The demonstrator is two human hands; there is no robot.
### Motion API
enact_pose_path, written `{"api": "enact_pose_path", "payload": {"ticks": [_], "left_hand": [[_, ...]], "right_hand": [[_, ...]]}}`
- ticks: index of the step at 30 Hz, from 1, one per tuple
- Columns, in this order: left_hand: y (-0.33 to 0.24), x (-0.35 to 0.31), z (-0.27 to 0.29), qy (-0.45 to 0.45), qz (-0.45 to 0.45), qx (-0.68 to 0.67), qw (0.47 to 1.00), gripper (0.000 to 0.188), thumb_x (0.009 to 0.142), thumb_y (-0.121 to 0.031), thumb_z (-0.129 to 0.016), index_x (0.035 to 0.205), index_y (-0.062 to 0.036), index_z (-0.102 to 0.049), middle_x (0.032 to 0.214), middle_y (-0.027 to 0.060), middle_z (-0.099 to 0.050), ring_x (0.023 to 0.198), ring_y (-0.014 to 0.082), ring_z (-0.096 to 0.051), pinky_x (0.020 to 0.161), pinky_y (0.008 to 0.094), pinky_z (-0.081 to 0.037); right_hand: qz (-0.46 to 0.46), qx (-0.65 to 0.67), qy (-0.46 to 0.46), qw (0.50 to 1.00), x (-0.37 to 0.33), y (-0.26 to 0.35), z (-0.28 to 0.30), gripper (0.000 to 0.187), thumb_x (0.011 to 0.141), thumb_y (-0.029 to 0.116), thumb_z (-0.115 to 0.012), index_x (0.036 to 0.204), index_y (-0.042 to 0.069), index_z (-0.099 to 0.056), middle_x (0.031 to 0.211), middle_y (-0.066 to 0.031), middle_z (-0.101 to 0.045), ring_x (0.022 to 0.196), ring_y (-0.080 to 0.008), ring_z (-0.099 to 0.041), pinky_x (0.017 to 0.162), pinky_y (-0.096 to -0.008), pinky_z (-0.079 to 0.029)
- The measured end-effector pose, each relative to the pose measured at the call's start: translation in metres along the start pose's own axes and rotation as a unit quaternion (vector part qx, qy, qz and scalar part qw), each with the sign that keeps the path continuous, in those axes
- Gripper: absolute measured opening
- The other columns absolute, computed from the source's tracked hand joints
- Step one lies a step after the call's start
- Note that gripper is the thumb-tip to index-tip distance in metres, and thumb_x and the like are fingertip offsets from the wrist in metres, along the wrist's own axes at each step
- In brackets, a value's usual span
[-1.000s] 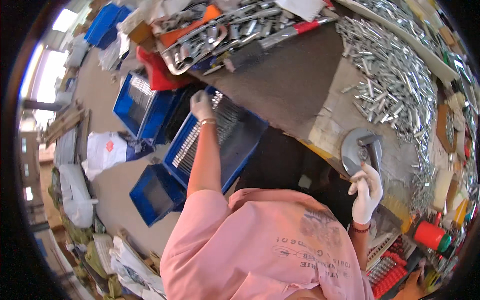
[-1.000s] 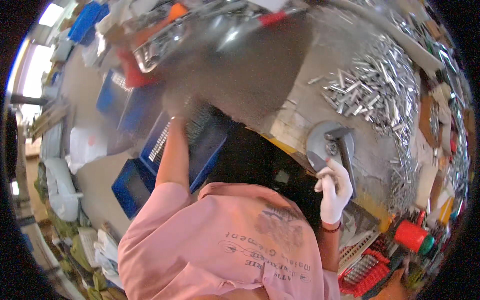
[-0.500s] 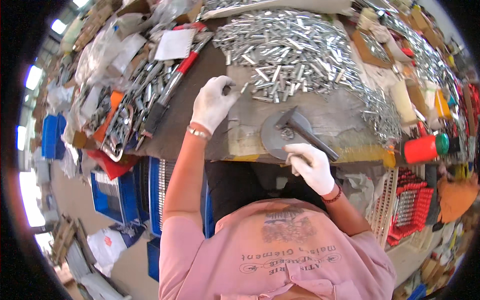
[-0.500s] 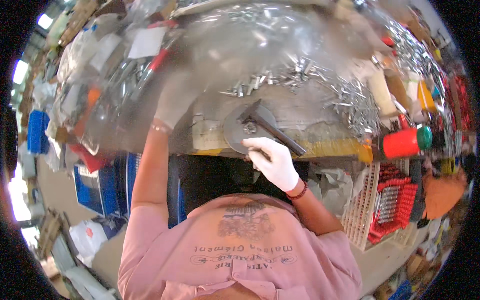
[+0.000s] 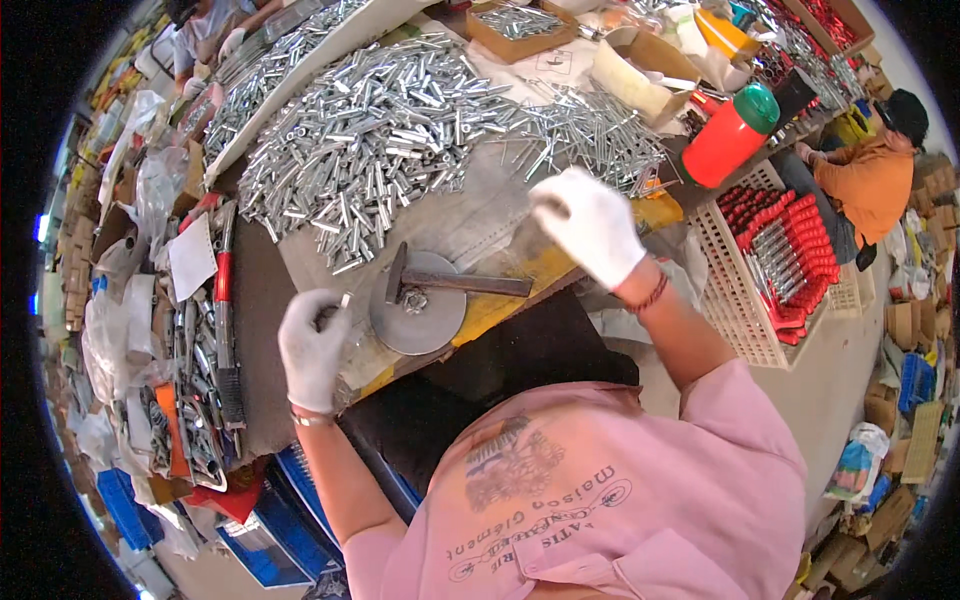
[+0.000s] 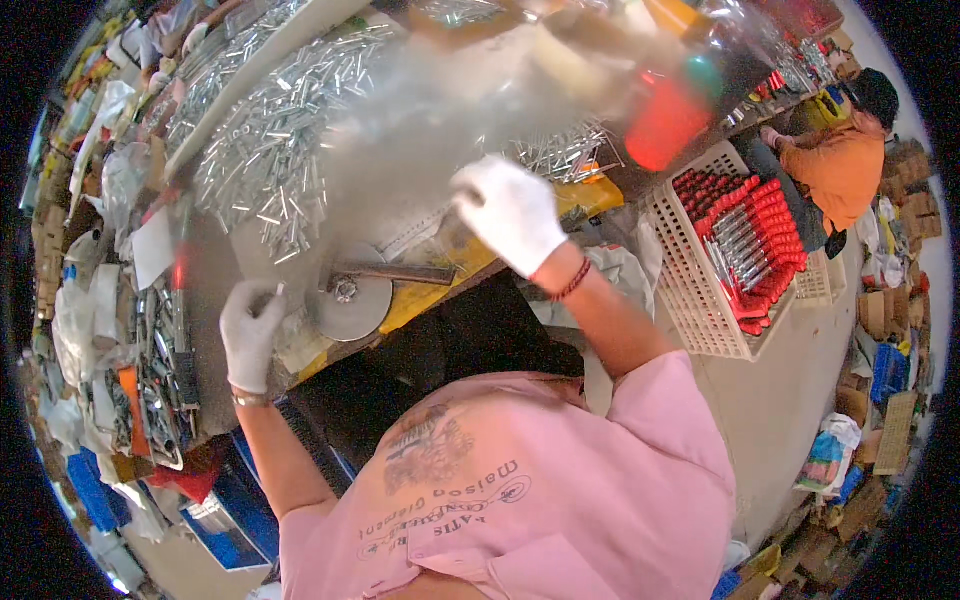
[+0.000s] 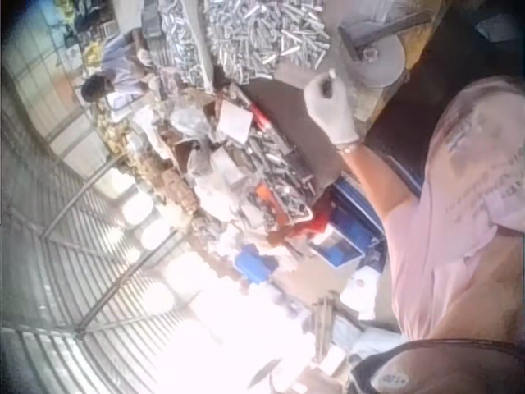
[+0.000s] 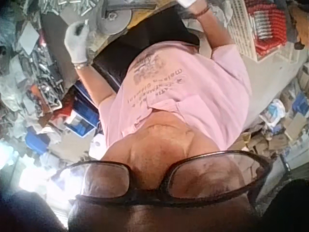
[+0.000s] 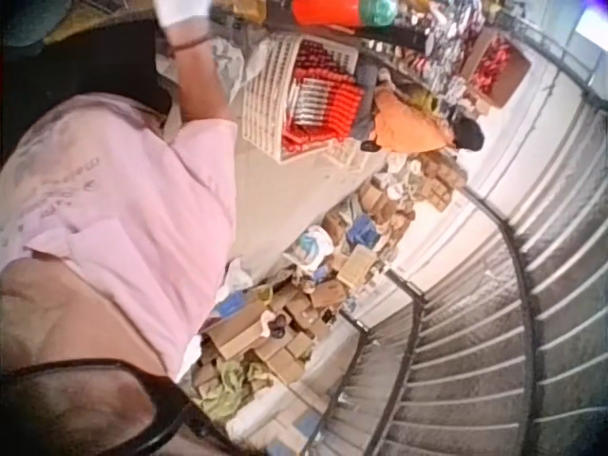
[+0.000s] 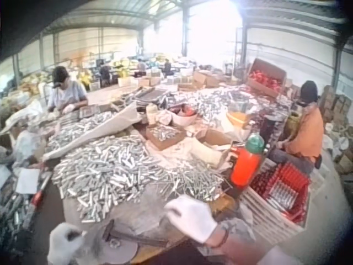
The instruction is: Assembling metal pegs into a circular metal base at a workshop station.
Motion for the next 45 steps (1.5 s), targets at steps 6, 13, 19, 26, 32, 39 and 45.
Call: {"api": "enact_pose_path", "payload": {"ticks": [6, 13, 19, 26, 32, 39, 45], "left_hand": [[-0.061, -0.027, -0.035, 0.063, -0.126, 0.074, 0.987, 0.013, 0.080, -0.004, -0.080, 0.092, -0.0066, -0.074, 0.088, 0.0114, -0.069, 0.079, 0.0283, -0.068, 0.073, 0.0371, -0.054], [-0.055, -0.040, -0.045, 0.069, -0.132, 0.090, 0.985, 0.011, 0.081, -0.011, -0.080, 0.091, -0.0100, -0.075, 0.088, 0.0097, -0.068, 0.088, 0.0312, -0.068, 0.079, 0.0414, -0.054], [-0.042, -0.043, -0.047, 0.053, -0.121, 0.091, 0.987, 0.007, 0.085, -0.014, -0.078, 0.091, -0.0101, -0.077, 0.092, 0.0106, -0.068, 0.091, 0.0324, -0.066, 0.081, 0.0426, -0.053], [-0.035, -0.050, -0.044, 0.031, -0.089, 0.097, 0.991, 0.010, 0.082, -0.012, -0.080, 0.091, -0.0105, -0.077, 0.090, 0.0089, -0.067, 0.090, 0.0314, -0.066, 0.080, 0.0418, -0.052], [-0.035, -0.053, -0.039, 0.002, -0.097, 0.080, 0.992, 0.013, 0.080, -0.011, -0.081, 0.092, -0.0092, -0.077, 0.090, 0.0088, -0.067, 0.090, 0.0313, -0.066, 0.080, 0.0415, -0.052], [-0.027, -0.052, -0.042, 0.003, -0.086, 0.073, 0.994, 0.010, 0.082, -0.012, -0.080, 0.092, -0.0090, -0.077, 0.090, 0.0091, -0.067, 0.090, 0.0316, -0.066, 0.080, 0.0413, -0.052], [-0.021, -0.059, -0.041, 0.006, -0.101, 0.080, 0.992, 0.009, 0.084, -0.012, -0.080, 0.092, -0.0089, -0.076, 0.090, 0.0096, -0.067, 0.090, 0.0318, -0.066, 0.079, 0.0417, -0.052]], "right_hand": [[0.117, -0.209, -0.035, 0.970, 0.055, -0.064, -0.021, 0.007, 0.087, 0.013, -0.071, 0.092, 0.016, -0.076, 0.093, -0.0061, -0.065, 0.091, -0.0283, -0.069, 0.079, -0.0420, -0.057], [0.217, -0.241, 0.100, 0.941, 0.062, -0.053, -0.045, 0.006, 0.086, 0.015, -0.069, 0.081, 0.013, -0.069, 0.090, -0.0061, -0.061, 0.087, -0.0280, -0.067, 0.076, -0.0419, -0.057], [0.227, -0.023, 0.077, 0.971, 0.016, 0.021, -0.029, 0.009, 0.085, 0.009, -0.072, 0.092, 0.014, -0.070, 0.088, -0.0050, -0.067, 0.086, -0.0281, -0.069, 0.074, -0.0390, -0.057], [0.259, 0.071, 0.172, 0.948, -0.032, 0.086, -0.059, 0.006, 0.085, 0.013, -0.073, 0.091, 0.014, -0.072, 0.088, -0.0044, -0.062, 0.085, -0.0258, -0.067, 0.074, -0.0375, -0.056], [0.257, 0.018, 0.177, 0.950, -0.034, 0.094, -0.070, 0.003, 0.086, 0.013, -0.072, 0.088, 0.014, -0.070, 0.089, -0.0044, -0.060, 0.085, -0.0255, -0.066, 0.074, -0.0383, -0.056], [0.268, 0.010, 0.176, 0.947, -0.032, 0.098, -0.075, 0.004, 0.086, 0.013, -0.071, 0.089, 0.014, -0.071, 0.089, -0.0045, -0.060, 0.085, -0.0254, -0.066, 0.073, -0.0391, -0.057], [0.286, 0.022, 0.182, 0.941, -0.033, 0.101, -0.075, 0.006, 0.086, 0.011, -0.070, 0.091, 0.015, -0.072, 0.088, -0.0041, -0.059, 0.085, -0.0251, -0.066, 0.072, -0.0391, -0.056]]}}
Point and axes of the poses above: each hand's wrist, its own x-axis towards the middle knuckle, its own z-axis out of the back of the hand, y = z × x, the point moved 3 cm from there along x, towards the middle knuckle
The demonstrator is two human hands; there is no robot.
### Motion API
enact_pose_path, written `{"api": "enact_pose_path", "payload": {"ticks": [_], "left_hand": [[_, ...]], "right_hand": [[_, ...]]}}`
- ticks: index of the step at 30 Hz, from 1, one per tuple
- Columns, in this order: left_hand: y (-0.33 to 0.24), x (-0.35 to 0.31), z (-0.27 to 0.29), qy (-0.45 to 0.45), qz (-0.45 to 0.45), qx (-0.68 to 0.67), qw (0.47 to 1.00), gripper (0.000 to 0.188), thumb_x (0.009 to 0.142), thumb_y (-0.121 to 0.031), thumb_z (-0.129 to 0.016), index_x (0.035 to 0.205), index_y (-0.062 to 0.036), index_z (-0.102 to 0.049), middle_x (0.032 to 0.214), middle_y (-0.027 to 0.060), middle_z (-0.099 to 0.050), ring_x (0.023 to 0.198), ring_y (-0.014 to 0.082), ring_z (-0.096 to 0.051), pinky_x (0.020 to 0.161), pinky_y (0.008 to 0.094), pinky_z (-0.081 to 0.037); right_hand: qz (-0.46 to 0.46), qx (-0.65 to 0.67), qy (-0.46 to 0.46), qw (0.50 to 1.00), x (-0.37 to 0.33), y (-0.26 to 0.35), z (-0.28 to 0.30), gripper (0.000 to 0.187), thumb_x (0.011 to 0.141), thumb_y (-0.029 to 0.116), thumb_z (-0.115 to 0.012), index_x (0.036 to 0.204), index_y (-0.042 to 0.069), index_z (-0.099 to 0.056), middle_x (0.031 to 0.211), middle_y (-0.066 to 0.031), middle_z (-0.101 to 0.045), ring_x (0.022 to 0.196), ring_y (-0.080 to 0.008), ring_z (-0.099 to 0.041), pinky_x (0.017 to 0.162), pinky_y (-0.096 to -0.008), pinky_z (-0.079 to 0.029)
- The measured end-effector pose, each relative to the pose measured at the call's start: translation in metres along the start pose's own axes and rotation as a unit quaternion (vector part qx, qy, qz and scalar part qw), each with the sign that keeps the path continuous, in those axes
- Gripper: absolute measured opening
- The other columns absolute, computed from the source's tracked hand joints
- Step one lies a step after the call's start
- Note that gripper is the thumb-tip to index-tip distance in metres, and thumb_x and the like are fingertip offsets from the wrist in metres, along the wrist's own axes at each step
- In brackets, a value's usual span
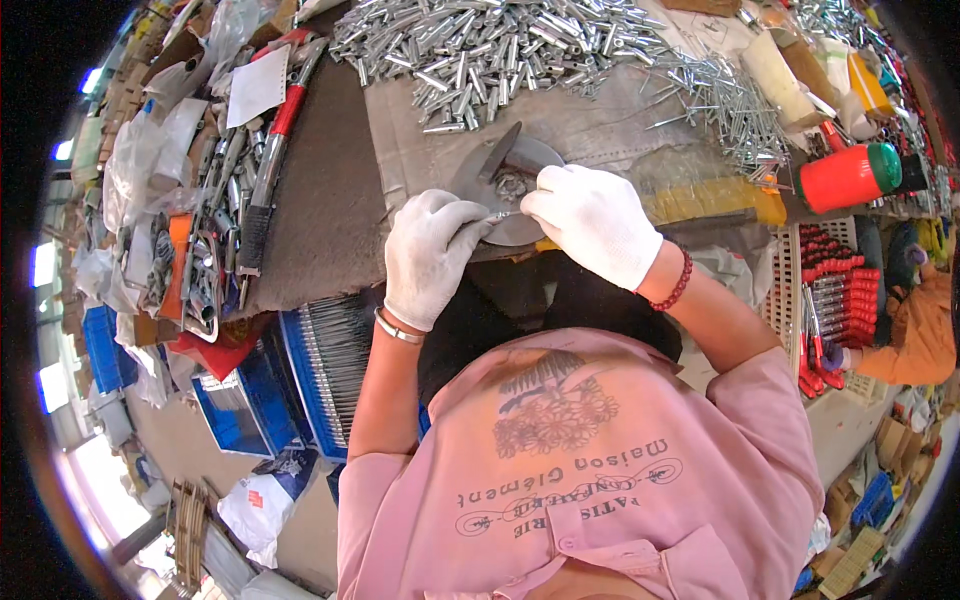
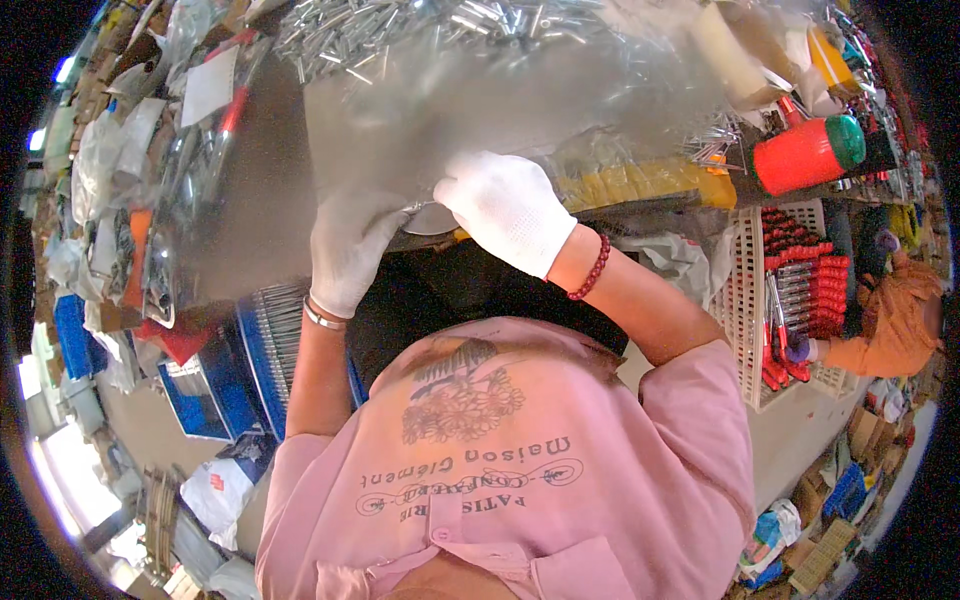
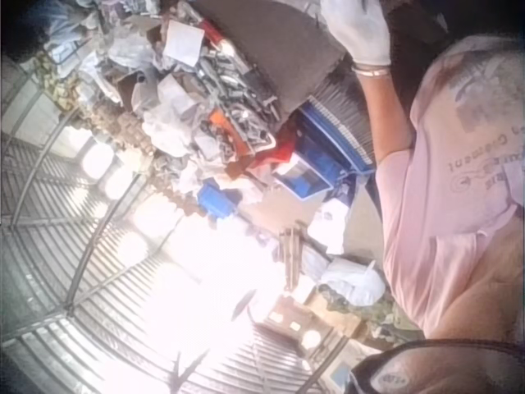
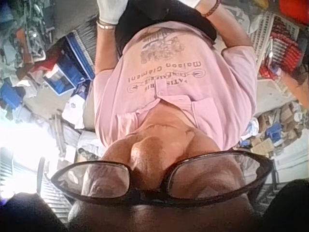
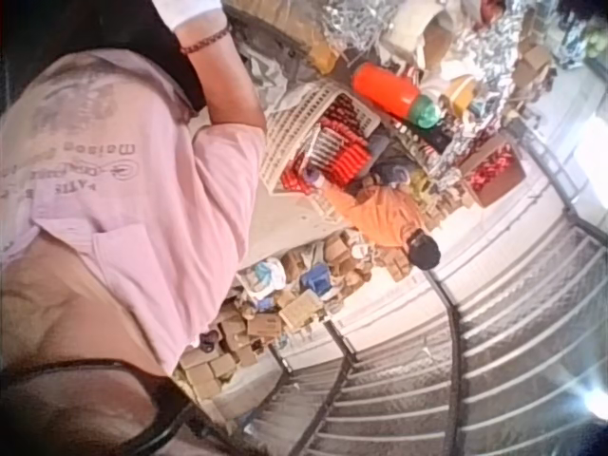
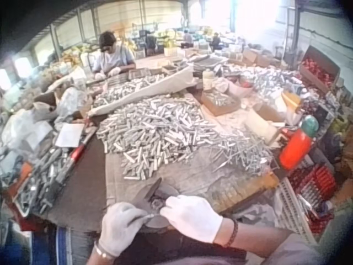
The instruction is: Assembling metal pegs into a circular metal base at a workshop station.
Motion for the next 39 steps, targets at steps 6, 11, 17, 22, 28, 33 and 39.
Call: {"api": "enact_pose_path", "payload": {"ticks": [6, 11, 17, 22, 28, 33, 39], "left_hand": [[-0.001, -0.004, -0.001, -0.024, -0.021, 0.004, 0.999, 0.013, 0.081, -0.008, -0.081, 0.093, -0.0091, -0.076, 0.090, 0.0101, -0.067, 0.088, 0.0330, -0.066, 0.077, 0.0420, -0.053], [-0.002, -0.007, -0.004, -0.034, -0.025, -0.014, 0.999, 0.014, 0.080, -0.006, -0.081, 0.093, -0.0091, -0.076, 0.090, 0.0104, -0.068, 0.089, 0.0333, -0.067, 0.077, 0.0422, -0.053], [-0.004, -0.012, -0.004, -0.037, 0.011, -0.017, 0.999, 0.014, 0.082, -0.006, -0.080, 0.093, -0.0110, -0.075, 0.090, 0.0093, -0.067, 0.088, 0.0327, -0.066, 0.076, 0.0418, -0.052], [-0.005, -0.011, -0.003, -0.043, 0.010, -0.015, 0.999, 0.013, 0.081, -0.008, -0.082, 0.092, -0.0108, -0.075, 0.090, 0.0086, -0.066, 0.087, 0.0326, -0.065, 0.076, 0.0422, -0.051], [-0.007, -0.010, -0.004, -0.048, 0.011, -0.017, 0.999, 0.014, 0.081, -0.008, -0.083, 0.092, -0.0107, -0.074, 0.090, 0.0087, -0.067, 0.087, 0.0327, -0.066, 0.075, 0.0424, -0.052], [-0.006, -0.011, -0.005, -0.057, 0.000, -0.018, 0.998, 0.014, 0.081, -0.008, -0.083, 0.092, -0.0110, -0.074, 0.090, 0.0086, -0.067, 0.086, 0.0326, -0.066, 0.074, 0.0422, -0.052], [-0.004, -0.012, -0.004, -0.058, -0.015, -0.005, 0.998, 0.016, 0.081, -0.007, -0.082, 0.093, -0.0115, -0.073, 0.090, 0.0088, -0.066, 0.087, 0.0331, -0.066, 0.074, 0.0425, -0.052]], "right_hand": [[0.038, 0.022, -0.004, 0.999, 0.001, -0.002, -0.006, 0.009, 0.085, 0.010, -0.068, 0.092, 0.014, -0.071, 0.090, -0.0051, -0.059, 0.087, -0.0268, -0.065, 0.074, -0.0402, -0.056], [0.059, 0.010, 0.003, 0.998, 0.004, 0.000, -0.010, 0.009, 0.084, 0.011, -0.065, 0.091, 0.014, -0.069, 0.091, -0.0059, -0.058, 0.087, -0.0277, -0.065, 0.074, -0.0414, -0.056], [-0.005, -0.023, -0.068, 0.997, 0.009, -0.024, 0.013, 0.007, 0.087, 0.016, -0.072, 0.094, 0.017, -0.074, 0.088, -0.0058, -0.064, 0.084, -0.0268, -0.069, 0.071, -0.0394, -0.057], [-0.251, -0.071, -0.063, 0.963, 0.024, -0.117, 0.030, 0.010, 0.091, 0.022, -0.073, 0.098, 0.016, -0.076, 0.099, -0.0061, -0.070, 0.092, -0.0298, -0.071, 0.079, -0.0407, -0.058], [-0.333, -0.100, 0.017, 0.937, 0.043, -0.146, 0.008, 0.016, 0.091, 0.027, -0.073, 0.100, 0.014, -0.076, 0.104, -0.0078, -0.069, 0.098, -0.0306, -0.070, 0.085, -0.0425, -0.056], [-0.298, -0.060, 0.017, 0.952, 0.042, -0.138, 0.015, 0.017, 0.090, 0.025, -0.074, 0.099, 0.011, -0.074, 0.102, -0.0101, -0.069, 0.096, -0.0311, -0.070, 0.085, -0.0417, -0.056], [-0.254, 0.072, -0.004, 0.965, 0.034, -0.113, 0.021, 0.017, 0.087, 0.018, -0.077, 0.095, 0.005, -0.071, 0.095, -0.0101, -0.067, 0.088, -0.0262, -0.070, 0.082, -0.0375, -0.056]]}}
Point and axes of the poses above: each hand's wrist, its own x-axis towards the middle knuckle, its own z-axis out of the back of the hand, y = z × x, the point moved 3 cm from there along x, towards the middle knuckle
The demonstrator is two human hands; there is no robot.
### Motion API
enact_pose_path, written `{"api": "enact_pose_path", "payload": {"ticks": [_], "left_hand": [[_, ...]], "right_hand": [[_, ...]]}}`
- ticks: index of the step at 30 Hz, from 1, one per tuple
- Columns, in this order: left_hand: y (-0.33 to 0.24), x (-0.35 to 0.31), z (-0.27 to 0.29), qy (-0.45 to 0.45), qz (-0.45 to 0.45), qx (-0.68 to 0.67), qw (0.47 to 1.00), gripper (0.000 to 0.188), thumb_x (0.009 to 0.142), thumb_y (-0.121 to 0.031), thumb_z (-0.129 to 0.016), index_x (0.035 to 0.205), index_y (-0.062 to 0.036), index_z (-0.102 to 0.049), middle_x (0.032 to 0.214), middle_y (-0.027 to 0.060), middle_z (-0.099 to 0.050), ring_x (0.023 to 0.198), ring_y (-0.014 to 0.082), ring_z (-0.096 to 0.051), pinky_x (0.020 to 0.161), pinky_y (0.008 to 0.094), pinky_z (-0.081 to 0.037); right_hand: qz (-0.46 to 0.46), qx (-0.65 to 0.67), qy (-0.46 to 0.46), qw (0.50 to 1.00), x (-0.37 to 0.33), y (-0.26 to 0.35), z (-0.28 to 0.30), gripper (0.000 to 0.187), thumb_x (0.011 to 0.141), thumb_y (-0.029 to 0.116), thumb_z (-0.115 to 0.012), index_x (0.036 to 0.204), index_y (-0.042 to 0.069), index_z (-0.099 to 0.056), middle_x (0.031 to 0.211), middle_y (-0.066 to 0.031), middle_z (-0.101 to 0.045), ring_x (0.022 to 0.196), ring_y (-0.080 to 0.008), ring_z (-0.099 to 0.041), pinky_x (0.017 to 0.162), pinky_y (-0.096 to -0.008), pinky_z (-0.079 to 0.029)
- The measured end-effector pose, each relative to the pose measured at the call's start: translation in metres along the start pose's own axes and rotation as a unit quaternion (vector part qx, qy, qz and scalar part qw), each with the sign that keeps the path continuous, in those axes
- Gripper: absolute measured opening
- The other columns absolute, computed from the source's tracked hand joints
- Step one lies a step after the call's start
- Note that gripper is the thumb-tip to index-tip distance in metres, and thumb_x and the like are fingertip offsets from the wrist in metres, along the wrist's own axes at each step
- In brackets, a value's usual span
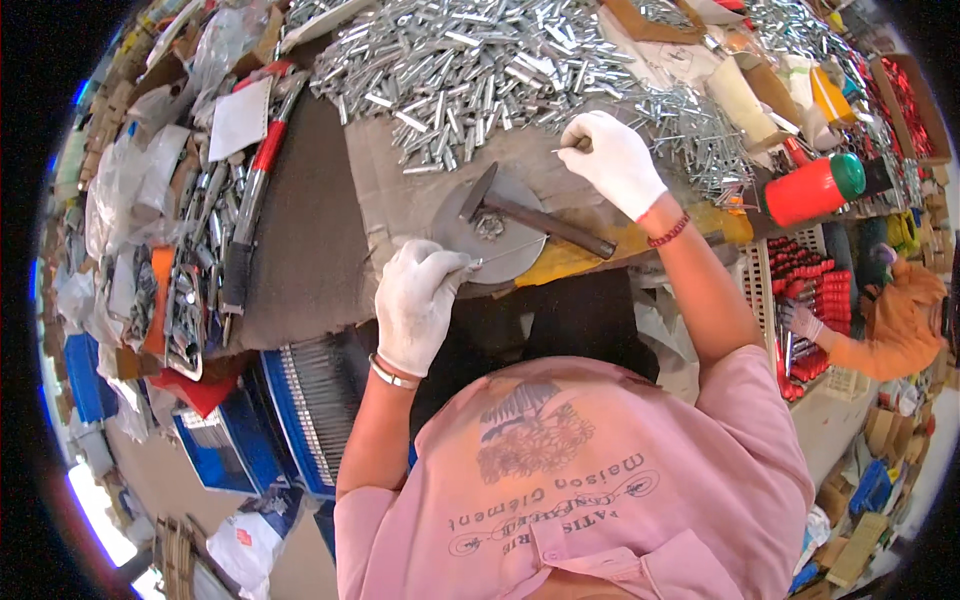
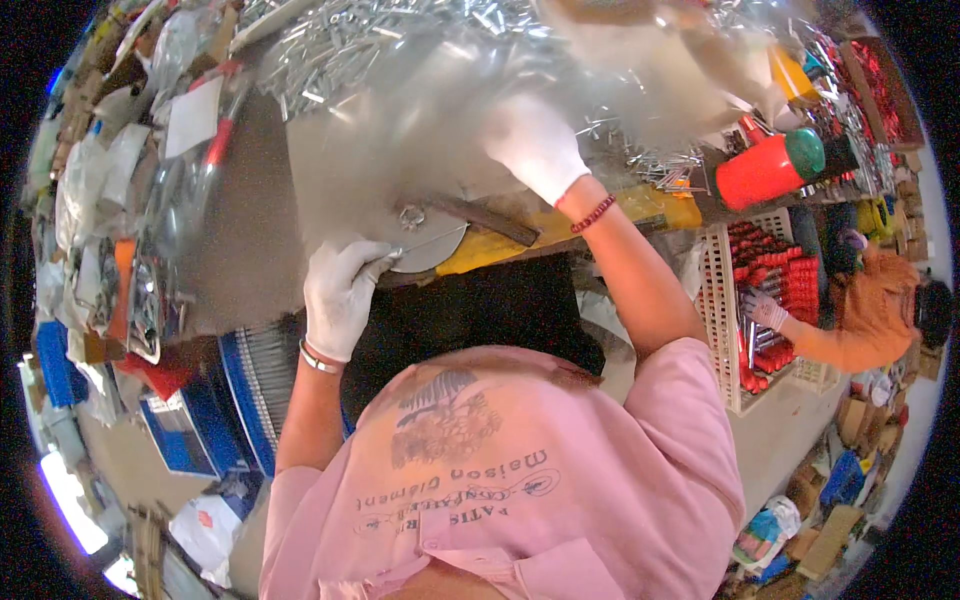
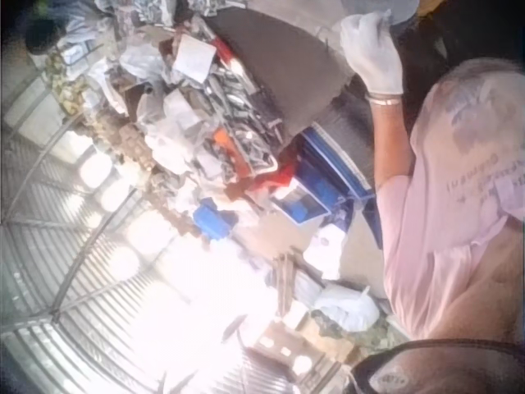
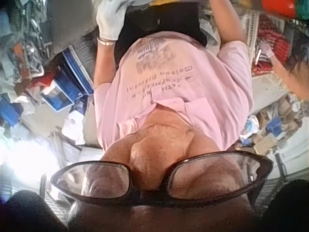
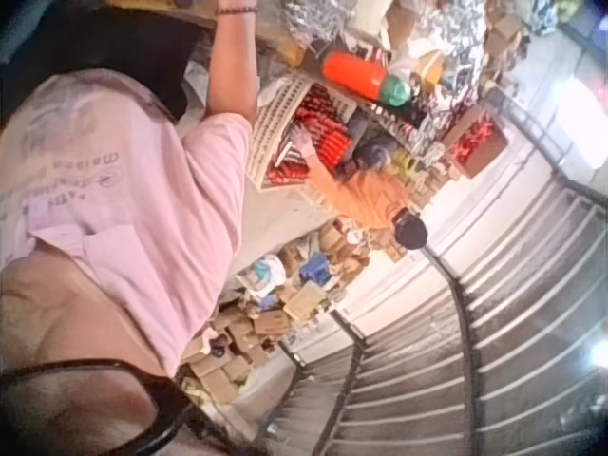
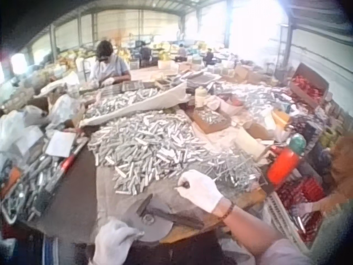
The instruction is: Assembling metal pegs into a circular metal base at a workshop station.
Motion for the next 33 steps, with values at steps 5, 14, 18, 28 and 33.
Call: {"api": "enact_pose_path", "payload": {"ticks": [5, 14, 18, 28, 33], "left_hand": [[0.008, -0.001, -0.005, 0.013, 0.001, 0.007, 1.000, 0.015, 0.080, -0.007, -0.080, 0.092, -0.0126, -0.072, 0.092, 0.0080, -0.065, 0.087, 0.0324, -0.066, 0.076, 0.0420, -0.053], [0.006, -0.003, -0.004, 0.004, 0.009, -0.006, 1.000, 0.016, 0.078, -0.008, -0.080, 0.090, -0.0131, -0.072, 0.090, 0.0062, -0.063, 0.086, 0.0309, -0.065, 0.075, 0.0412, -0.053], [0.007, -0.006, -0.005, 0.001, 0.013, -0.005, 1.000, 0.016, 0.077, -0.009, -0.080, 0.089, -0.0133, -0.071, 0.089, 0.0058, -0.063, 0.086, 0.0306, -0.065, 0.074, 0.0413, -0.053], [0.004, -0.002, -0.001, -0.020, -0.014, 0.036, 0.999, 0.016, 0.077, -0.009, -0.080, 0.088, -0.0120, -0.070, 0.088, 0.0075, -0.062, 0.084, 0.0320, -0.065, 0.073, 0.0426, -0.053], [0.007, -0.003, -0.004, -0.018, -0.015, 0.017, 1.000, 0.014, 0.079, -0.009, -0.081, 0.088, -0.0121, -0.071, 0.089, 0.0079, -0.063, 0.084, 0.0329, -0.065, 0.072, 0.0433, -0.053]], "right_hand": [[0.248, 0.002, -0.015, 0.969, -0.049, 0.071, -0.012, 0.010, 0.084, 0.010, -0.076, 0.089, 0.009, -0.067, 0.092, -0.0075, -0.065, 0.080, -0.0274, -0.068, 0.072, -0.0360, -0.057], [0.312, -0.035, 0.060, 0.947, -0.062, 0.106, -0.035, 0.008, 0.085, 0.010, -0.071, 0.087, 0.012, -0.064, 0.089, -0.0066, -0.059, 0.081, -0.0293, -0.066, 0.069, -0.0407, -0.056], [0.344, -0.062, 0.066, 0.935, -0.062, 0.112, -0.035, 0.008, 0.085, 0.010, -0.070, 0.088, 0.011, -0.063, 0.092, -0.0084, -0.059, 0.083, -0.0304, -0.066, 0.070, -0.0416, -0.056], [0.412, -0.189, 0.135, 0.881, -0.058, 0.136, -0.034, 0.004, 0.089, 0.014, -0.065, 0.089, 0.010, -0.064, 0.093, -0.0078, -0.062, 0.088, -0.0269, -0.069, 0.074, -0.0398, -0.059], [0.335, -0.184, 0.066, 0.922, -0.058, 0.112, -0.025, 0.010, 0.088, 0.016, -0.069, 0.097, 0.013, -0.068, 0.094, -0.0068, -0.064, 0.090, -0.0270, -0.069, 0.075, -0.0390, -0.058]]}}
Point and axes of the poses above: each hand's wrist, its own x-axis towards the middle knuckle, its own z-axis out of the back of the hand, y = z × x, the point moved 3 cm from there along x, towards the middle knuckle
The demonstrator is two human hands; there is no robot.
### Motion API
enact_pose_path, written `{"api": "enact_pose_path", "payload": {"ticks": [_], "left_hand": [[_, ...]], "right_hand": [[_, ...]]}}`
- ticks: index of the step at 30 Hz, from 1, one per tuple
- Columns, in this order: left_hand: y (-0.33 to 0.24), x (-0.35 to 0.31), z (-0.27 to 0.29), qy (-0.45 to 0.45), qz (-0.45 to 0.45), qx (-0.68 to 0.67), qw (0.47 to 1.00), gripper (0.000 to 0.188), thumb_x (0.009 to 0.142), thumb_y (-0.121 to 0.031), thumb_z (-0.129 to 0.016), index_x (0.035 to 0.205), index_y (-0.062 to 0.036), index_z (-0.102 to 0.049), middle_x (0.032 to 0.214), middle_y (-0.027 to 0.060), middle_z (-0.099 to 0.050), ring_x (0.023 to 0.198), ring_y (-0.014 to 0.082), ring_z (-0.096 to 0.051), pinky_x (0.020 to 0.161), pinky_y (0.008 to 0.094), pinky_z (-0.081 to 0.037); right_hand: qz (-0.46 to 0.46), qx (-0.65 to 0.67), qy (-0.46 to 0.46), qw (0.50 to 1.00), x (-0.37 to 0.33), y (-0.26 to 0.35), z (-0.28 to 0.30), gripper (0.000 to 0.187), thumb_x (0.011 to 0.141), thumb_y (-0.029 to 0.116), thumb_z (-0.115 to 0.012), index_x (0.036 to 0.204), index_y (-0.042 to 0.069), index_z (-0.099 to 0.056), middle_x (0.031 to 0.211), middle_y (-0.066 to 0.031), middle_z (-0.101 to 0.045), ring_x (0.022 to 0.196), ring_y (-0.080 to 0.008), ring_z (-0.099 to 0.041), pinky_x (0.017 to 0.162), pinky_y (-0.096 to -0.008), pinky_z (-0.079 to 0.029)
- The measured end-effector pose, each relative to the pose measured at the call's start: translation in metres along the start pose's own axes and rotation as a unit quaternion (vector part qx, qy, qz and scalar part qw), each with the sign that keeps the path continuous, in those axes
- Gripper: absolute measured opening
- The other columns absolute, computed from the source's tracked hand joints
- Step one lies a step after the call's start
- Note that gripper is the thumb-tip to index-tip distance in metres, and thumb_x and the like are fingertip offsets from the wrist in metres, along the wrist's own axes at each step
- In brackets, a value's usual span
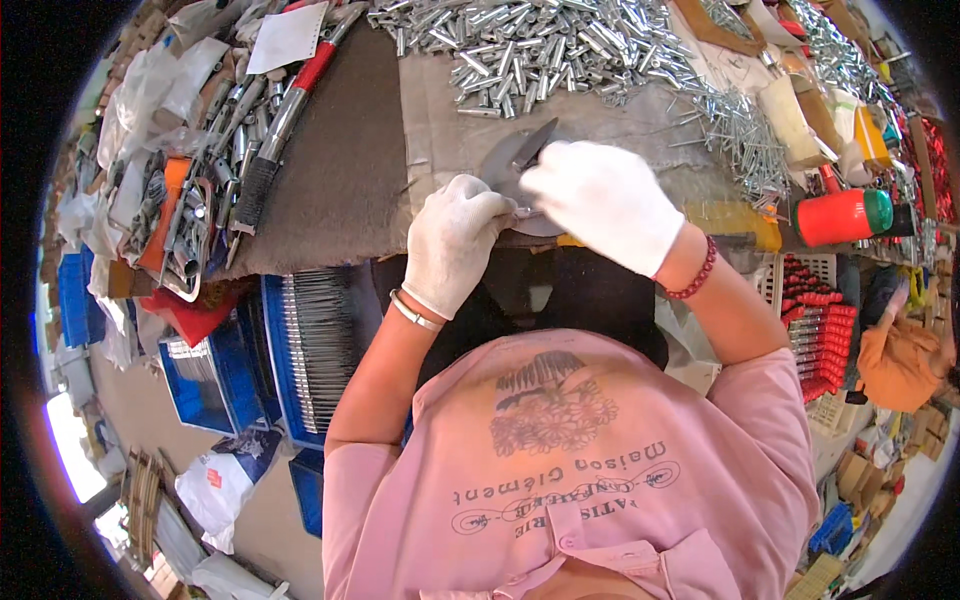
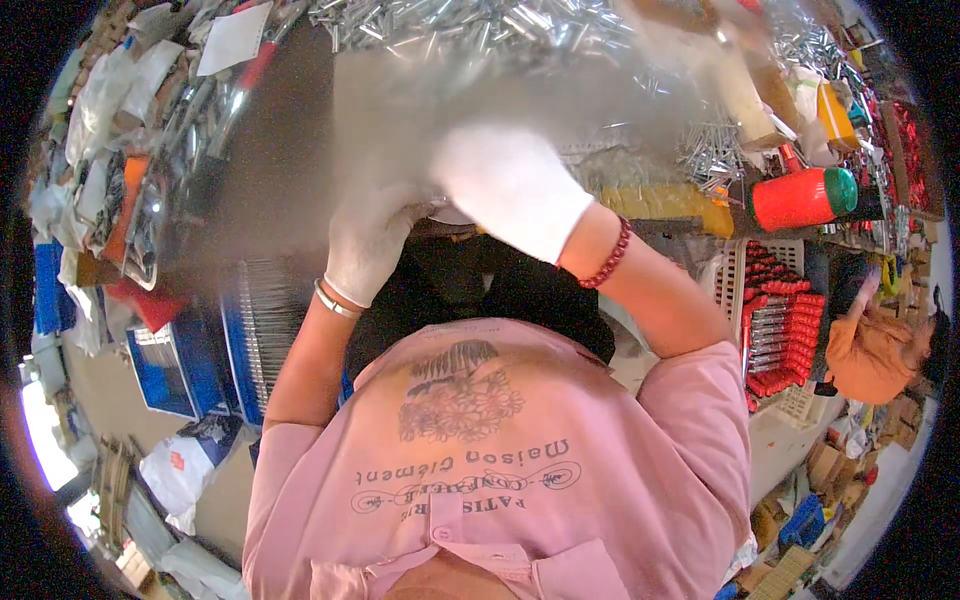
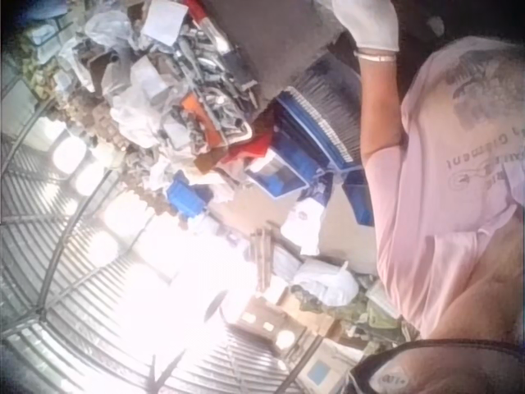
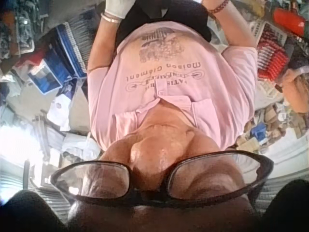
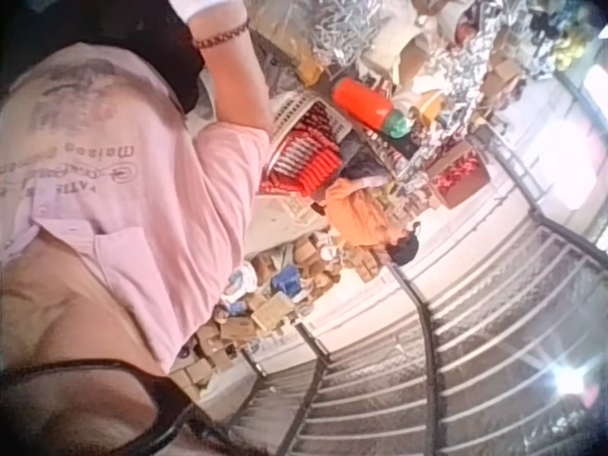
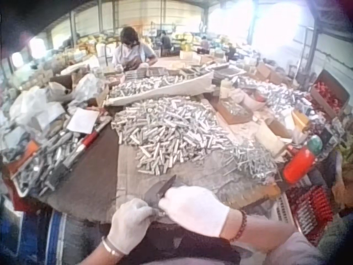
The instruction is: Assembling metal pegs into a circular metal base at a workshop station.
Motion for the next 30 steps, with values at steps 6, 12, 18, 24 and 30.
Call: {"api": "enact_pose_path", "payload": {"ticks": [6, 12, 18, 24, 30], "left_hand": [[0.003, -0.002, -0.005, 0.018, 0.033, -0.053, 0.998, 0.016, 0.078, -0.009, -0.083, 0.091, -0.0123, -0.074, 0.087, 0.0081, -0.064, 0.083, 0.0331, -0.066, 0.071, 0.0436, -0.053], [0.004, -0.003, -0.006, 0.007, 0.015, -0.036, 0.999, 0.018, 0.078, -0.005, -0.083, 0.092, -0.0112, -0.074, 0.086, 0.0095, -0.065, 0.080, 0.0342, -0.067, 0.069, 0.0435, -0.054], [0.002, 0.001, -0.004, 0.013, -0.006, -0.029, 0.999, 0.019, 0.078, -0.004, -0.083, 0.094, -0.0101, -0.074, 0.088, 0.0111, -0.066, 0.081, 0.0347, -0.067, 0.069, 0.0446, -0.054], [-0.001, 0.002, -0.002, 0.019, 0.004, -0.025, 1.000, 0.016, 0.080, -0.003, -0.081, 0.094, -0.0108, -0.076, 0.089, 0.0117, -0.066, 0.082, 0.0348, -0.067, 0.070, 0.0446, -0.053], [0.003, 0.001, -0.004, 0.018, 0.025, -0.039, 0.999, 0.016, 0.079, -0.005, -0.082, 0.093, -0.0109, -0.076, 0.089, 0.0111, -0.065, 0.085, 0.0343, -0.066, 0.073, 0.0441, -0.053]], "right_hand": [[-0.209, 0.054, 0.005, 0.976, -0.039, -0.034, -0.010, 0.034, 0.090, 0.017, -0.073, 0.123, 0.012, -0.069, 0.104, -0.0124, -0.068, 0.095, -0.0345, -0.069, 0.081, -0.0441, -0.058], [-0.201, 0.188, -0.076, 0.958, -0.065, -0.003, 0.017, 0.049, 0.088, 0.005, -0.073, 0.136, 0.016, -0.068, 0.106, -0.0125, -0.067, 0.089, -0.0351, -0.070, 0.078, -0.0416, -0.058], [-0.121, 0.105, -0.072, 0.984, -0.075, 0.020, 0.017, 0.045, 0.088, 0.005, -0.074, 0.131, 0.018, -0.072, 0.093, -0.0064, -0.064, 0.073, -0.0278, -0.069, 0.064, -0.0379, -0.057], [-0.131, 0.172, -0.202, 0.955, -0.072, 0.026, 0.035, 0.042, 0.090, 0.004, -0.072, 0.131, 0.017, -0.073, 0.089, -0.0065, -0.062, 0.070, -0.0280, -0.067, 0.062, -0.0397, -0.055], [-0.155, 0.128, -0.024, 0.979, -0.084, 0.020, -0.003, 0.045, 0.091, 0.004, -0.071, 0.135, 0.015, -0.070, 0.101, -0.0122, -0.068, 0.082, -0.0323, -0.070, 0.070, -0.0388, -0.057]]}}
Point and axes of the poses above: each hand's wrist, its own x-axis towards the middle knuckle, its own z-axis out of the back of the hand, y = z × x, the point moved 3 cm from there along x, towards the middle knuckle
